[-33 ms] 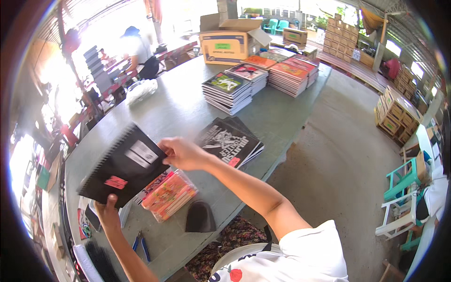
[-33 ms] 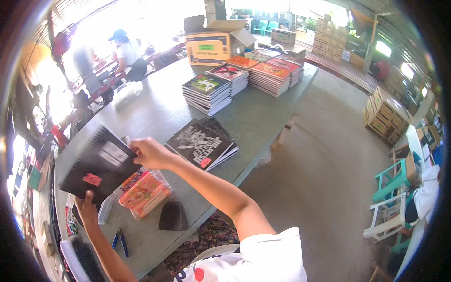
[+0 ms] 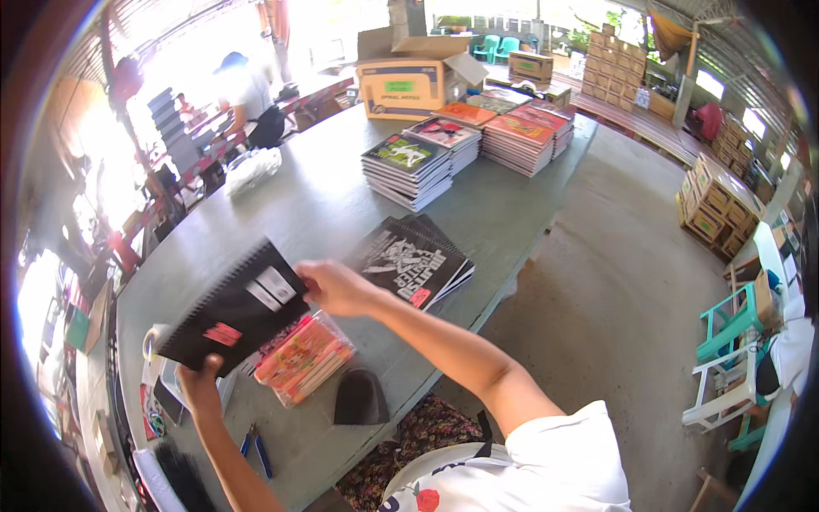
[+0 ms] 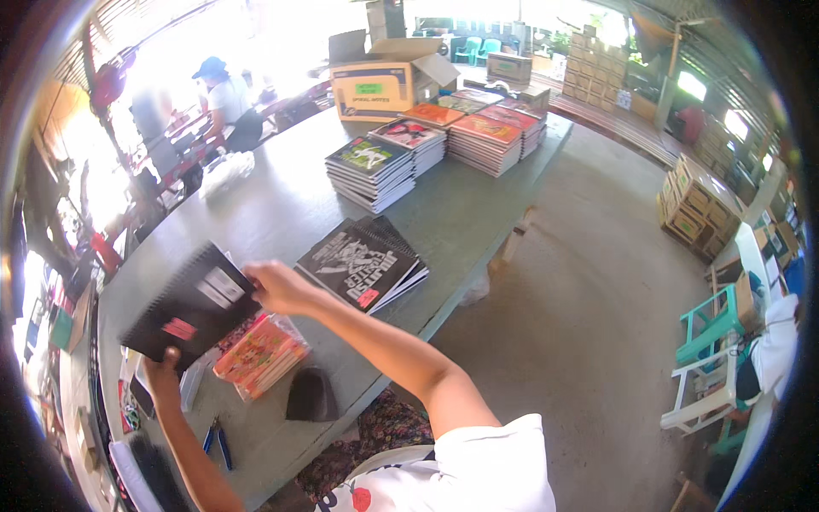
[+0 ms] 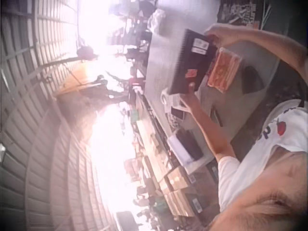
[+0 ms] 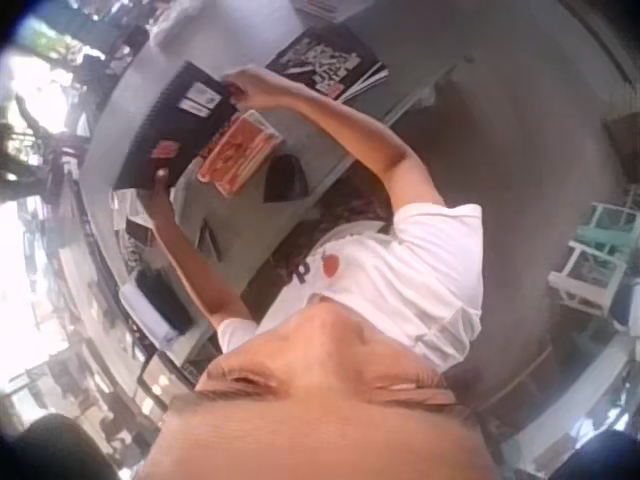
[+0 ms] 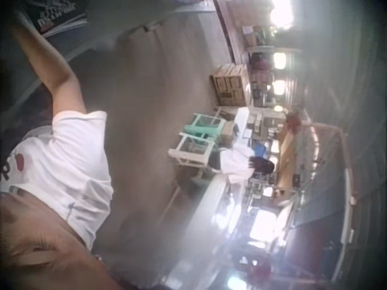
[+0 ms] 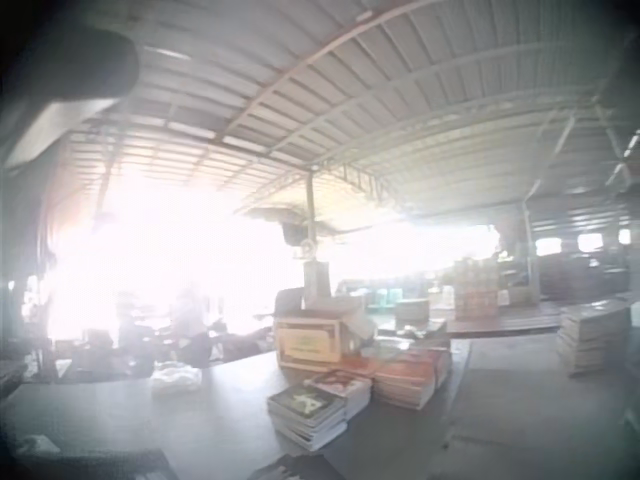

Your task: The person binds booklets using plastic coils and a wire cutter. The person threads a plastic coil through the holes of a booklet by hand, trims the excess coil using a wire cutter, and places the finished booklet on a stack.

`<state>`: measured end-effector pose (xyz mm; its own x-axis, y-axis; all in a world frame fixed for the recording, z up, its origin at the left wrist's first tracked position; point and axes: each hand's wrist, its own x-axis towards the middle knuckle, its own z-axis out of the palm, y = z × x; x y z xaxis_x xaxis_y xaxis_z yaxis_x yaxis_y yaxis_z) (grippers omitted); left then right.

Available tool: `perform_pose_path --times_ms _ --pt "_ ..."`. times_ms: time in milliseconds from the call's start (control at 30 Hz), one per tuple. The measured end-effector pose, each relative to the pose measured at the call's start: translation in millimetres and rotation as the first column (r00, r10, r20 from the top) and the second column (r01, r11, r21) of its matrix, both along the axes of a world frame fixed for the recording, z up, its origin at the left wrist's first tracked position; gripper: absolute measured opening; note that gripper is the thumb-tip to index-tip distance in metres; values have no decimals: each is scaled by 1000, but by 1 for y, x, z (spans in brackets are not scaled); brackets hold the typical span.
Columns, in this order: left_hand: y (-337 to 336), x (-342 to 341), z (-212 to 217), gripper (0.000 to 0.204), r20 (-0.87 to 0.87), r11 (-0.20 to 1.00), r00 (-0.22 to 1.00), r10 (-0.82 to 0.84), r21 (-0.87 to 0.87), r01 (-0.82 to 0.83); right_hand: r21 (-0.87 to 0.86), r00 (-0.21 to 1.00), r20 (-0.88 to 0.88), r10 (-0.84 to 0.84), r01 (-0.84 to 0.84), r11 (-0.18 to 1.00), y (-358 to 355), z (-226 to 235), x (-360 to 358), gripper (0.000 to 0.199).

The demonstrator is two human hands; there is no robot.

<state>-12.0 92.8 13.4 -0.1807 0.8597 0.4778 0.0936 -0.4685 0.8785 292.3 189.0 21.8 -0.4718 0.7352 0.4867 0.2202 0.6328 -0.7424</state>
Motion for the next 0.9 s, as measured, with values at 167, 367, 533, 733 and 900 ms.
perform_pose_path --times_ms 167,367,533,733,900 --pt "13 -12 -71 48 -360 988 928 97 -80 -134 -146 976 154 -156 179 973 -6 -88 -22 34" --pt "-111 -116 -62 43 -717 755 620 319 -203 -624 -105 793 -606 54 -147 984 -4 -46 -27 25" --pt "-241 -218 -135 40 -935 162 -255 246 299 -940 -304 868 -460 -185 42 952 4 -38 -66 14" --pt "-274 -239 -177 36 -863 255 -464 199 503 -826 441 903 -209 -376 430 788 0 -12 -76 20" --pt "-217 -160 -97 22 -725 -94 -400 560 424 -901 725 982 -128 -138 188 663 -56 24 -119 37"
